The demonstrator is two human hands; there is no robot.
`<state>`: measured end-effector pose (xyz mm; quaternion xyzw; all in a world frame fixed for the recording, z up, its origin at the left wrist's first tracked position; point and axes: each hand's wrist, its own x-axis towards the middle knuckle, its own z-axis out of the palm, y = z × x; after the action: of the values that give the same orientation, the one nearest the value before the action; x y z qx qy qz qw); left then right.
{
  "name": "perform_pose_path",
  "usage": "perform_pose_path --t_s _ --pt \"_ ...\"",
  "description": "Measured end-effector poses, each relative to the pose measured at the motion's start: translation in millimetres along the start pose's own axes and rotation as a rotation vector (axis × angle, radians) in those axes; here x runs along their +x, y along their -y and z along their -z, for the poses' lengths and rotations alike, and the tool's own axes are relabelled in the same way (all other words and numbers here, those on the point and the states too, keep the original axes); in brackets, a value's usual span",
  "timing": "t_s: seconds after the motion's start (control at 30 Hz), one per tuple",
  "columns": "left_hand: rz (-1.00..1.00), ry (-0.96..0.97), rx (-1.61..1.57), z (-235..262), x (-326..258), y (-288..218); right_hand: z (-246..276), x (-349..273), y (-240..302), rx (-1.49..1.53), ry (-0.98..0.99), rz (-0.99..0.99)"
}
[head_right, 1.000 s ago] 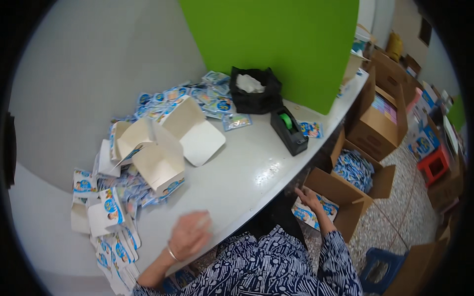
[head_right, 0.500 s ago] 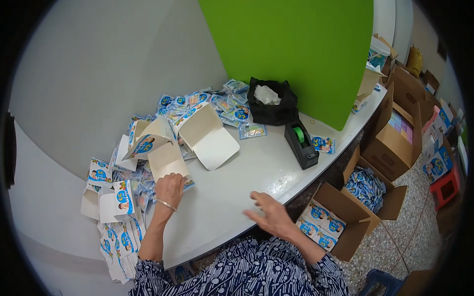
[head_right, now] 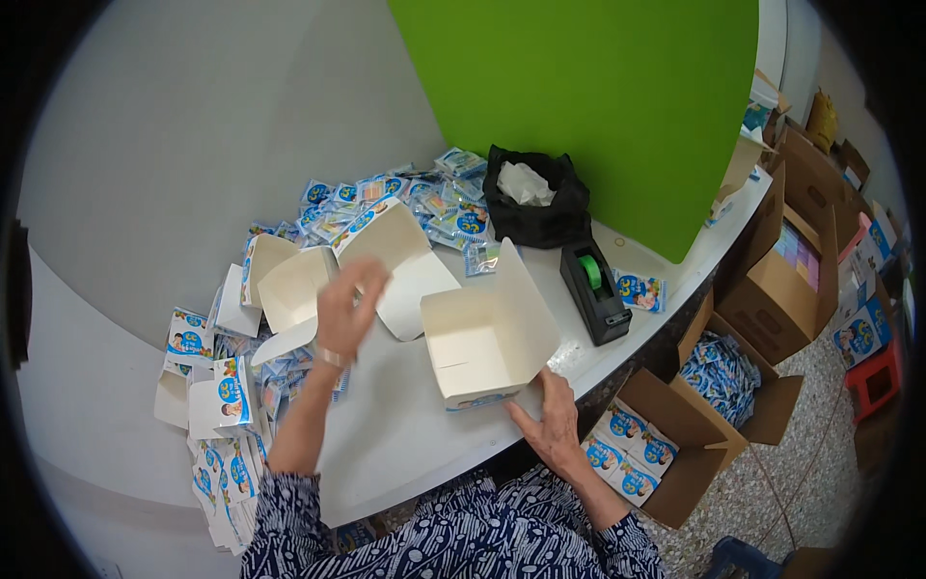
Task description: Pack blue packets into white cardboard boxes at a factory workstation.
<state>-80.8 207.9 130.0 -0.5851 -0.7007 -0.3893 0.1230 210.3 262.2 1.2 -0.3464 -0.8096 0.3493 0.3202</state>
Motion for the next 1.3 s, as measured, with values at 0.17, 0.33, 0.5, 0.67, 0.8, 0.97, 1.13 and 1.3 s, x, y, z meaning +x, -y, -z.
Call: perform_pose_path --t_s 0.17,0.33,0.5,0.67,0.8,0.97,1.13,1.3 --pt "-0.139 -0.148 0.698 -23.4 46.1 124.1 -17.0 0.4 28.8 -0.004 -0.002 0.067" --pt "0.208 0.038 0.656 6.4 52.2 169.0 -21.7 48.9 41.0 0.321 -0.093 -0.105" --pt "0.278 -0.097 0.500 36.5 42.0 150.6 -14.5 76.3 24.5 0.271 -0.186 -0.043" --pt "0.218 -0.020 0.116 11.3 22.9 158.2 48.8 51.6 9.8 0.206 -0.151 0.055" --pt "0.413 0.105 -0.313 -68.1 -11.5 168.0 54.1 28.8 11.3 0.185 -0.164 -0.169" --pt "0.998 0.406 -0.929 -101.5 -25.2 38.6 45.8 37.2 17.1 0.129 -0.291 -0.089" --pt "0.112 0.386 -0.014 -49.3 -57.4 57.6 47.4 41.3 24.5 0.216 -0.277 -0.170" --pt "-0.319 0.135 0.589 27.0 -63.0 57.3 40.0 41.7 17.5 0.295 -0.272 -0.201"
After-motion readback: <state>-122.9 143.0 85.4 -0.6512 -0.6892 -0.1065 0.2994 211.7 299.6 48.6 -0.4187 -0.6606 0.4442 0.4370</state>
